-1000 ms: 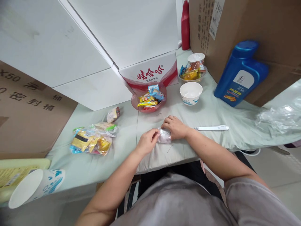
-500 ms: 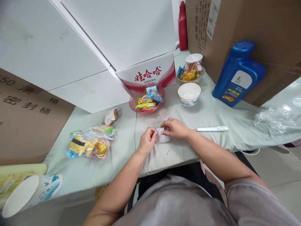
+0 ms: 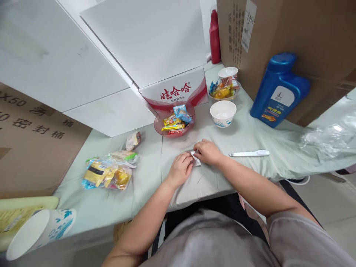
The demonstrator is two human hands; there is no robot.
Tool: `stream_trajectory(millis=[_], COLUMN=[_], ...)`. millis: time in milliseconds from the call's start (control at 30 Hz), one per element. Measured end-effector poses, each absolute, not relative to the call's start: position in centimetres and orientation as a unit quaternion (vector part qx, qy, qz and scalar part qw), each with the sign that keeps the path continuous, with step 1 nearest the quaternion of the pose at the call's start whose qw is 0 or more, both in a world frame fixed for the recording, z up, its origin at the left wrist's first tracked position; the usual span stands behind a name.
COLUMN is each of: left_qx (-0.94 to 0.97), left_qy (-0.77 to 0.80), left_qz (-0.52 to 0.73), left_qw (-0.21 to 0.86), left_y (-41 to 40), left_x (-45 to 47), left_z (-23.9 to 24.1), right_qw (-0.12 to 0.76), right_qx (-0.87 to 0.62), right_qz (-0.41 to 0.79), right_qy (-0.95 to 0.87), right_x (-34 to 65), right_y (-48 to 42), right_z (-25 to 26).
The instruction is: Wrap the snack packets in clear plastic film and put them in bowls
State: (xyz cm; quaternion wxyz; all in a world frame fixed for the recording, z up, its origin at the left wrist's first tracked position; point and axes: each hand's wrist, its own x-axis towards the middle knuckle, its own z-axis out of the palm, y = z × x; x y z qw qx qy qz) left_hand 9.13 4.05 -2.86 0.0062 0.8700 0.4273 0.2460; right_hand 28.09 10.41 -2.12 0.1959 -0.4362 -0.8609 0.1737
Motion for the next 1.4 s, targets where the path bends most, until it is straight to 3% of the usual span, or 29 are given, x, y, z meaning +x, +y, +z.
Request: stream_trajectory(millis=[300, 533, 800, 900, 1133, 1400], left_qx=[0.837, 0.862, 0.859, 0.874, 0.916, 0.898], left_qy=[0.500, 0.464, 0.412, 0.435, 0.401, 0.416], left_qz=[0.221, 0.206, 0.294, 0.203, 0.021, 0.138], left_qw=[0.021, 0.014, -0.078, -0.077, -0.019, -0.038], left_y=[4.0, 4.3, 13.8, 17.9, 22.7, 17.3], left_x=[9.0, 7.5, 12.5, 18.7, 26.8, 22.7], left_z=[-3.0, -2.3, 6.6, 8.7, 5.5, 4.9], right_qw=[0.233, 0.228, 0.210, 0.203, 0.212, 0.223], right_qx=[-0.481, -0.494, -0.484, -0.478, -0.477, -0.478], right_qz=[0.153, 0.162, 0.171, 0.173, 0.166, 0.162], right_qy=[-0.831, -0.823, -0.832, -0.837, -0.837, -0.834], right_x=[28.7, 28.3, 28.3, 28.4, 28.4, 28.9], right_y=[10.6, 10.6, 11.2, 11.3, 11.6, 11.5], right_z=[-1.8, -2.1, -2.4, -2.3, -2.3, -3.0])
